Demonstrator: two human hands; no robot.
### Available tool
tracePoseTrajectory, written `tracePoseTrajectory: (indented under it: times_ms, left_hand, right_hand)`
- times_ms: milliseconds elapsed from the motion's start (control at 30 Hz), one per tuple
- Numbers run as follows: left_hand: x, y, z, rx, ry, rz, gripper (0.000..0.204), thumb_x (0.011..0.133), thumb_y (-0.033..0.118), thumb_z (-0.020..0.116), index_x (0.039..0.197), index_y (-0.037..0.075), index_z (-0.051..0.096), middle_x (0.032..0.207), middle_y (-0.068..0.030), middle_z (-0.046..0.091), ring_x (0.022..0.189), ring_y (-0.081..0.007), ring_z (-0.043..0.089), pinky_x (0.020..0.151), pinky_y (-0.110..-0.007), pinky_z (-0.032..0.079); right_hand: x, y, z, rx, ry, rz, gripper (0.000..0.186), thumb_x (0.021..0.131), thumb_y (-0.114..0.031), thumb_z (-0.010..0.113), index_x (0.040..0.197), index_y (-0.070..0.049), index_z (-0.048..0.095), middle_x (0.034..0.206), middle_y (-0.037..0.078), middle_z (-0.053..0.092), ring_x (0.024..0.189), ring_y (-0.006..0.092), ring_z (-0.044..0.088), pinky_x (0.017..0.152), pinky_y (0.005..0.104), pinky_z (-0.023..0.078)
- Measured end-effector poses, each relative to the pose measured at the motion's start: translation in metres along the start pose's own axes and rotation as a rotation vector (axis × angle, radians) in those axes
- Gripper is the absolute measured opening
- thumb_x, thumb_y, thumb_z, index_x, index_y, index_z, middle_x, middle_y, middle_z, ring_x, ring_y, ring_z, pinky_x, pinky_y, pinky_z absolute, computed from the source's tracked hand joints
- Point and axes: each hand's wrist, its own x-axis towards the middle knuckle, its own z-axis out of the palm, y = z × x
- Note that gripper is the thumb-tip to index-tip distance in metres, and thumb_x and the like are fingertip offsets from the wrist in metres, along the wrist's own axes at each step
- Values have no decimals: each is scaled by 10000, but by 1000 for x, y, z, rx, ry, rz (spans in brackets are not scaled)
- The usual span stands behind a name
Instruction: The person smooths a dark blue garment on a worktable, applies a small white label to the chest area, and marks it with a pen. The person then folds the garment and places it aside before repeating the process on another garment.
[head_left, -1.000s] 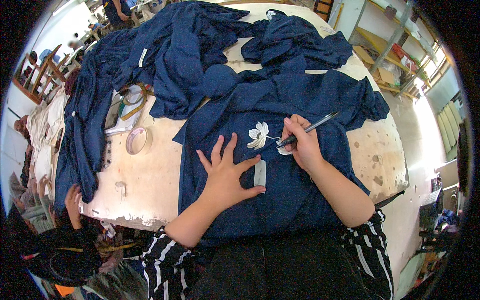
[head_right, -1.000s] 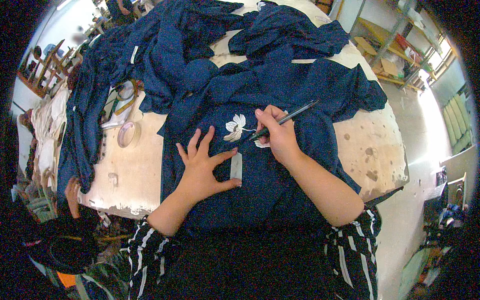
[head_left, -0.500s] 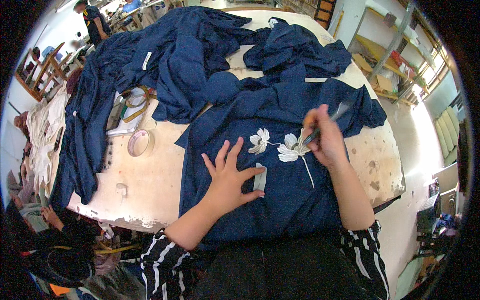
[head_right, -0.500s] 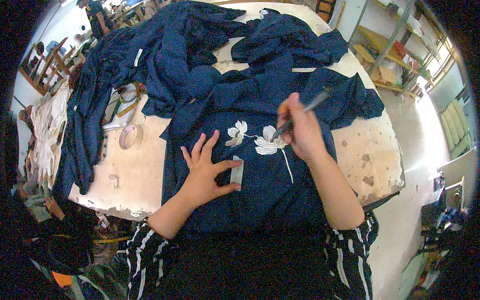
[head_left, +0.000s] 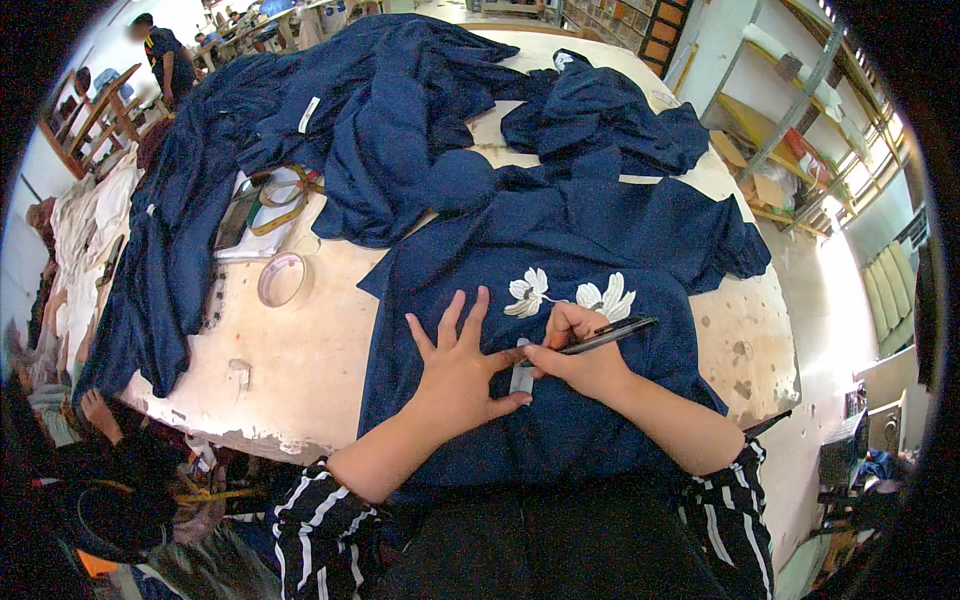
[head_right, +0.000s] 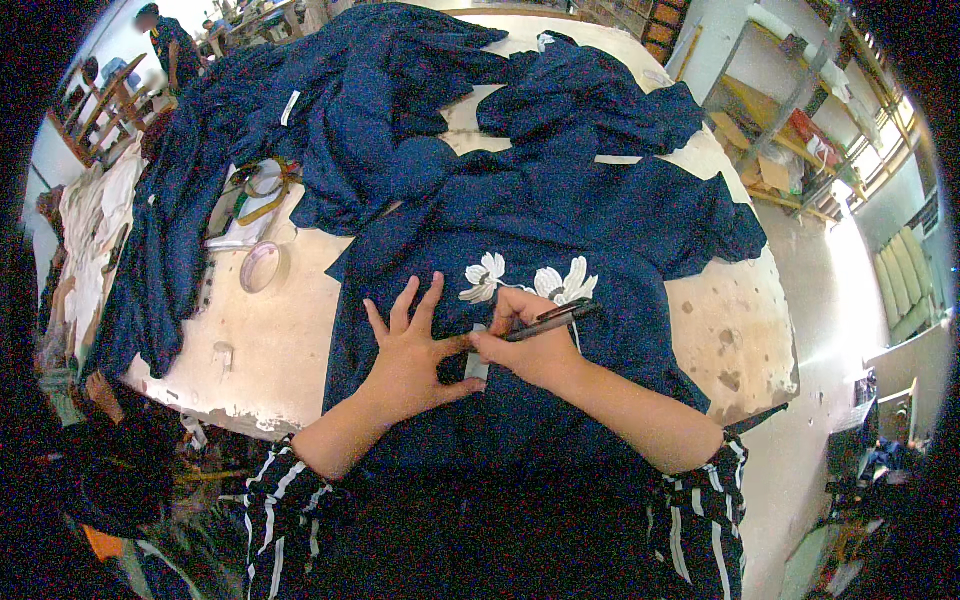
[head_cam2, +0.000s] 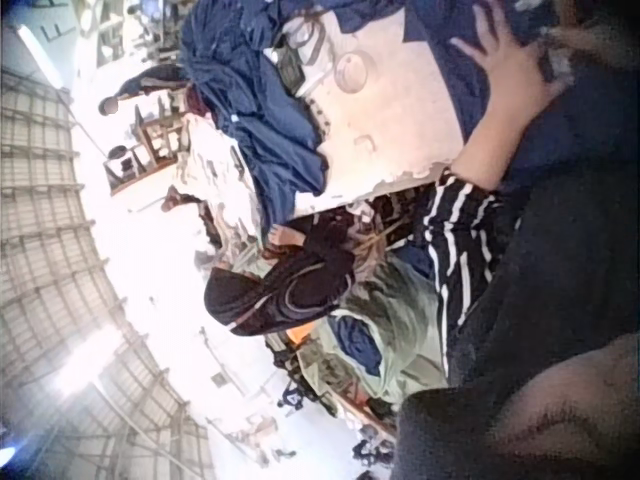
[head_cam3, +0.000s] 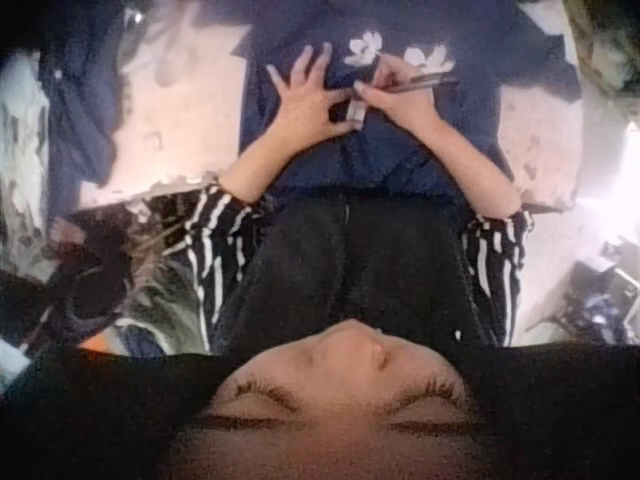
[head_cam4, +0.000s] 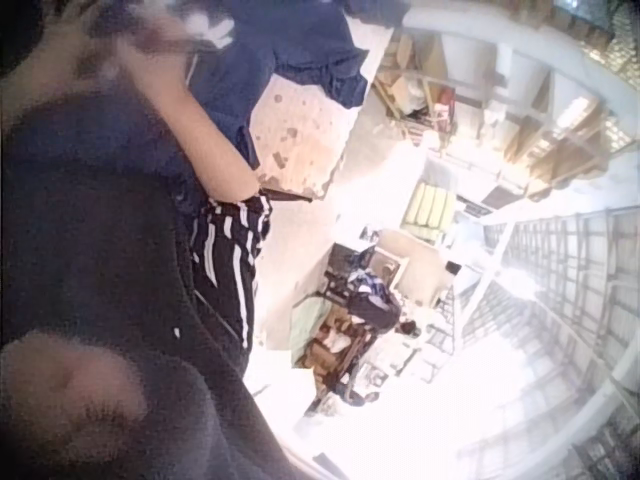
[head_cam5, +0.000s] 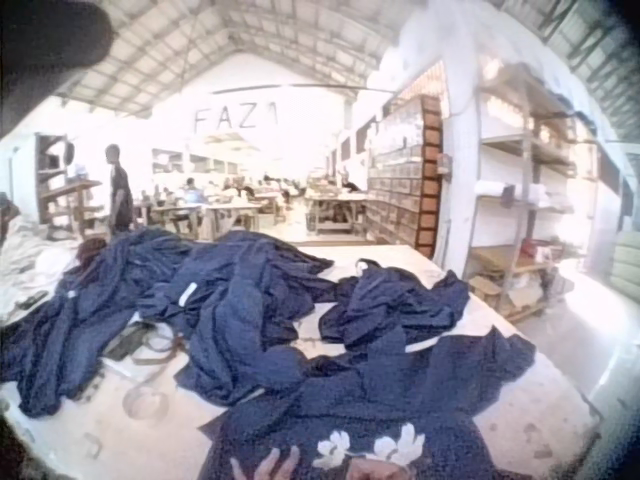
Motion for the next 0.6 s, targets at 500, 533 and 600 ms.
tracePoseTrajectory:
  times_ms: [500,533,600]
  left_hand:
    - [2,-2,0,-8,-9,-27,621,580,546,744,1147,315,638,1493,-200,142,1368,-418,72,957,-742,-26]
    - [2,-2,0,-12,-16,-29,626,579,548,743,1149,310,639,1493,-200,142,1368,-418,70,957,-742,-26]
    - [2,-3,1,-13,-16,-26,635,575,549,745,1150,301,639,1494,-199,139,1369,-418,66,956,-744,-29]
  right_hand:
    - [-7,24,0,-210,-30,-32,277,765,-19,618,636,-72,379,548,-3,445,461,67,518,396,221,385]
    - [-8,23,1,-215,-36,-52,274,764,-23,619,633,-71,383,543,-2,454,460,68,520,396,221,378]
    - [-7,20,2,-225,-48,-88,269,761,-29,623,631,-71,391,539,-1,463,462,68,526,397,221,369]
